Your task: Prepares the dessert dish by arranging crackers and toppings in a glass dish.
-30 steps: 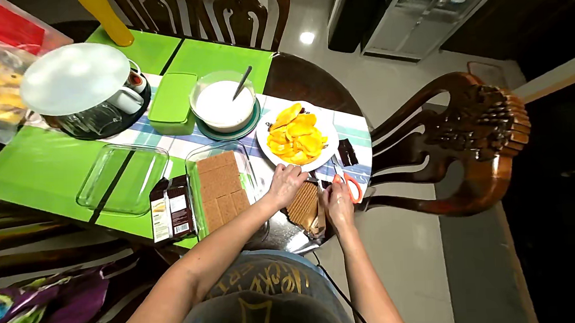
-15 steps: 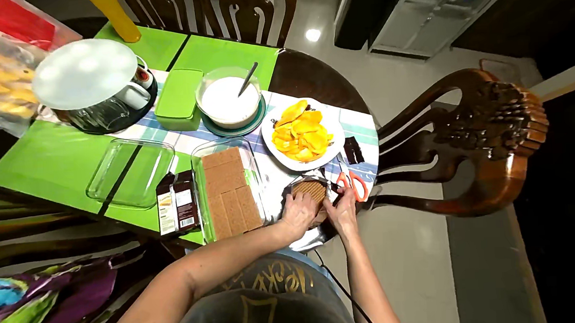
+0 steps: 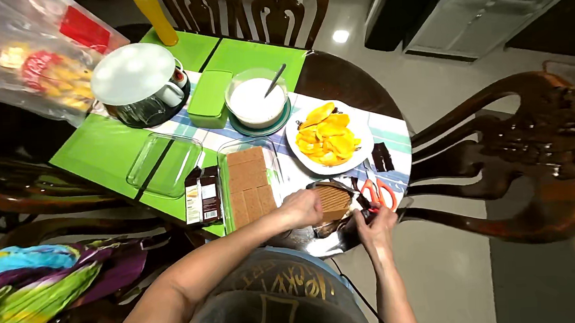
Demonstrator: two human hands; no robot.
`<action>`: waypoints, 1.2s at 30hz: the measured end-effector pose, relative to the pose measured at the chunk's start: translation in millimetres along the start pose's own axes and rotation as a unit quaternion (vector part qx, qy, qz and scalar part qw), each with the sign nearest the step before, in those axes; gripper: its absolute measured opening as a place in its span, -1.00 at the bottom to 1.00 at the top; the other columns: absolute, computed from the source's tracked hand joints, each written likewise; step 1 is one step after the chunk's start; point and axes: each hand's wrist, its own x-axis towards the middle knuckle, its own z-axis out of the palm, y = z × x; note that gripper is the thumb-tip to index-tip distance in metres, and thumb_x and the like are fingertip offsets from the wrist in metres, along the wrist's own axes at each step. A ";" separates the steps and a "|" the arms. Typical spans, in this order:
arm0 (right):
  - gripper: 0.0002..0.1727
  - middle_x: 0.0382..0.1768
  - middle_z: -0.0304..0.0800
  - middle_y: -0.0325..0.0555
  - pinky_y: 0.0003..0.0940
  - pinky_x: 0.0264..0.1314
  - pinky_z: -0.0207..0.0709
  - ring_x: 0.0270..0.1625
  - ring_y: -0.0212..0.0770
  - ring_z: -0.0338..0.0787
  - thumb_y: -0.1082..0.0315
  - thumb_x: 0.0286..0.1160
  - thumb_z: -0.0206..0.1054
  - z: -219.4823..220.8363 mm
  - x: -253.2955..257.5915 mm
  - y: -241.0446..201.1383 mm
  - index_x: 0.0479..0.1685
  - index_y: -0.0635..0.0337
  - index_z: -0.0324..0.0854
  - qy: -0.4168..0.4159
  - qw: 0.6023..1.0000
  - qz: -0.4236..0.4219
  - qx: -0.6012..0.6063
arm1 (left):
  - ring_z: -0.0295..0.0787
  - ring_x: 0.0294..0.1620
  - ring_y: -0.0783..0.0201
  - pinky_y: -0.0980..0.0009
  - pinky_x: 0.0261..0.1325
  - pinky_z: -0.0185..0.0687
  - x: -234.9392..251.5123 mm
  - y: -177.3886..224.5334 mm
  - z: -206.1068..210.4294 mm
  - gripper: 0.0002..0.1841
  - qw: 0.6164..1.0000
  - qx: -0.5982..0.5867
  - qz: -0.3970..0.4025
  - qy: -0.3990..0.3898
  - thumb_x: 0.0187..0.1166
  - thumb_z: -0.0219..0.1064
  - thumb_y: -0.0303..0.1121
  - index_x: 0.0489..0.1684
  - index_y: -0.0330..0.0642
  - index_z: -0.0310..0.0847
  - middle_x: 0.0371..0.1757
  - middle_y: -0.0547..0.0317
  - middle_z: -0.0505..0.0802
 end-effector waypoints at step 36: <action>-0.53 -0.13 0.87 -0.05 0.22 0.17 0.58 0.02 0.00 0.83 -0.15 0.66 0.21 74.9 20.4 -132.6 0.09 0.00 0.79 -0.468 0.848 -0.249 -0.012 | 0.71 -0.22 0.40 0.39 0.01 0.65 -55.4 -121.0 -20.3 -0.68 0.970 -0.195 -0.026 0.144 0.57 0.44 -0.24 0.11 -0.28 0.73 -0.17 0.13 0.82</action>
